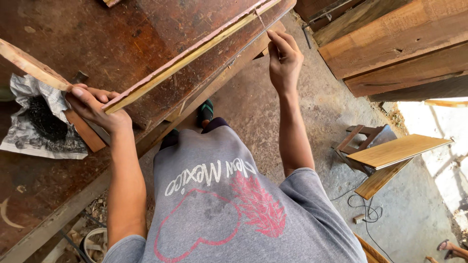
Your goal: The person applies pink wood glue to the edges of wooden planks using a small wooden spatula. They spread the glue along the length of the planks and then use a paintbrush to apply a clear liquid finish to the glued edges.
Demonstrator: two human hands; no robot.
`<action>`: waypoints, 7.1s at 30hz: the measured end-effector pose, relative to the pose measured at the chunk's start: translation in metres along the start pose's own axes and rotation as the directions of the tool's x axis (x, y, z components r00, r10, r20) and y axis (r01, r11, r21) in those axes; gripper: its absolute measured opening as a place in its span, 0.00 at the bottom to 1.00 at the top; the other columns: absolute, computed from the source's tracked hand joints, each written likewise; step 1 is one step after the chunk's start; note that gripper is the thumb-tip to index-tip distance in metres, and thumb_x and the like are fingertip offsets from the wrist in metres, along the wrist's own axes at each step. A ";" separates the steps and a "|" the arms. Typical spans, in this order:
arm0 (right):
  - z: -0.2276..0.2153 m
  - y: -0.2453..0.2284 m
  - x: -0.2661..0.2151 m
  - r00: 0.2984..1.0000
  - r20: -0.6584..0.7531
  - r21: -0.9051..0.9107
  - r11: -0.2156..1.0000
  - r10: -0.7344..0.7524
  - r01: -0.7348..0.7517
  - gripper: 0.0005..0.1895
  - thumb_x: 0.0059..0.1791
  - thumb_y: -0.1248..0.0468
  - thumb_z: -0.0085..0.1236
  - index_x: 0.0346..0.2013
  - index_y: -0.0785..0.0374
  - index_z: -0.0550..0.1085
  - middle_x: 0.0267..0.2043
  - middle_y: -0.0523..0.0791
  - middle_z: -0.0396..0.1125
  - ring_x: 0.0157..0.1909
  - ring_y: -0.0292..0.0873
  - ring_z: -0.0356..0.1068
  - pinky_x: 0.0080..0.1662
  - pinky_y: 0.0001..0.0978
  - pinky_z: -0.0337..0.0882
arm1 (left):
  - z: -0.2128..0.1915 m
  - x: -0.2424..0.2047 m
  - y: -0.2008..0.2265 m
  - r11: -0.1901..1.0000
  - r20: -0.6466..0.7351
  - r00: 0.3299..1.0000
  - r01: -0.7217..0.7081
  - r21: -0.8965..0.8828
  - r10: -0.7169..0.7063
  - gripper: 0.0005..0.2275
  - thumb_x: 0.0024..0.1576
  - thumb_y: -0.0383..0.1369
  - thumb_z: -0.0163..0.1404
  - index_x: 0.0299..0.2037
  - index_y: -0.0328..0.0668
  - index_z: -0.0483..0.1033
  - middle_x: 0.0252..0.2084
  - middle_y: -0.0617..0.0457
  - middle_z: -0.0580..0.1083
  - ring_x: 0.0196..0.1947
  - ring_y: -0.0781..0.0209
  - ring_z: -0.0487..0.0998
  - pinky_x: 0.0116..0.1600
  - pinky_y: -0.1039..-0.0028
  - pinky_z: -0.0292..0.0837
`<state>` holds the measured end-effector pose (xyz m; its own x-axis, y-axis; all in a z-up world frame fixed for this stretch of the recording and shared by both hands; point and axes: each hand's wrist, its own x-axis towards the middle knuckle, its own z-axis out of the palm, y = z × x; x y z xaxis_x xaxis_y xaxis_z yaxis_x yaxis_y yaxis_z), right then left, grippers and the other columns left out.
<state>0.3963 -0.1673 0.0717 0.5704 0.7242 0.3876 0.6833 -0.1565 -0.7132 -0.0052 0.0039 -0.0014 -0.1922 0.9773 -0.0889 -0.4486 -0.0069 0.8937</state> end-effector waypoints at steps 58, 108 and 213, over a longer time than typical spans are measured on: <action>0.172 -0.291 0.067 0.163 0.646 -0.003 0.211 -0.745 0.977 0.10 0.57 0.70 0.60 0.53 0.60 0.79 0.51 0.43 0.71 0.45 0.39 0.69 0.43 0.28 0.74 | 0.029 0.019 -0.063 0.945 0.020 0.968 -0.241 -0.221 0.251 0.16 0.66 0.30 0.54 0.62 0.36 0.72 0.54 0.47 0.78 0.52 0.61 0.81 0.59 0.69 0.82; 0.040 -0.028 -0.039 0.987 -0.117 0.048 0.993 0.112 -0.107 0.16 0.52 0.77 0.58 0.52 0.63 0.80 0.52 0.45 0.71 0.36 0.33 0.70 0.33 0.20 0.71 | -0.010 -0.002 0.004 0.994 0.111 0.991 -0.078 0.078 0.069 0.15 0.71 0.33 0.50 0.65 0.35 0.68 0.39 0.53 0.74 0.25 0.67 0.71 0.32 0.72 0.76; 0.042 -0.115 -0.063 0.982 0.186 -0.047 0.998 0.047 -0.039 0.18 0.53 0.78 0.57 0.56 0.62 0.78 0.53 0.48 0.72 0.42 0.36 0.73 0.40 0.25 0.76 | -0.023 0.002 -0.020 0.984 0.108 0.984 -0.154 0.092 0.144 0.14 0.69 0.33 0.56 0.61 0.37 0.74 0.45 0.50 0.77 0.24 0.65 0.76 0.32 0.67 0.79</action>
<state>0.2625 -0.1666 0.1049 0.5073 0.8281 0.2386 0.6814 -0.2159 -0.6993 -0.0166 0.0015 -0.0292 -0.1594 0.9832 0.0886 -0.3314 -0.1379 0.9333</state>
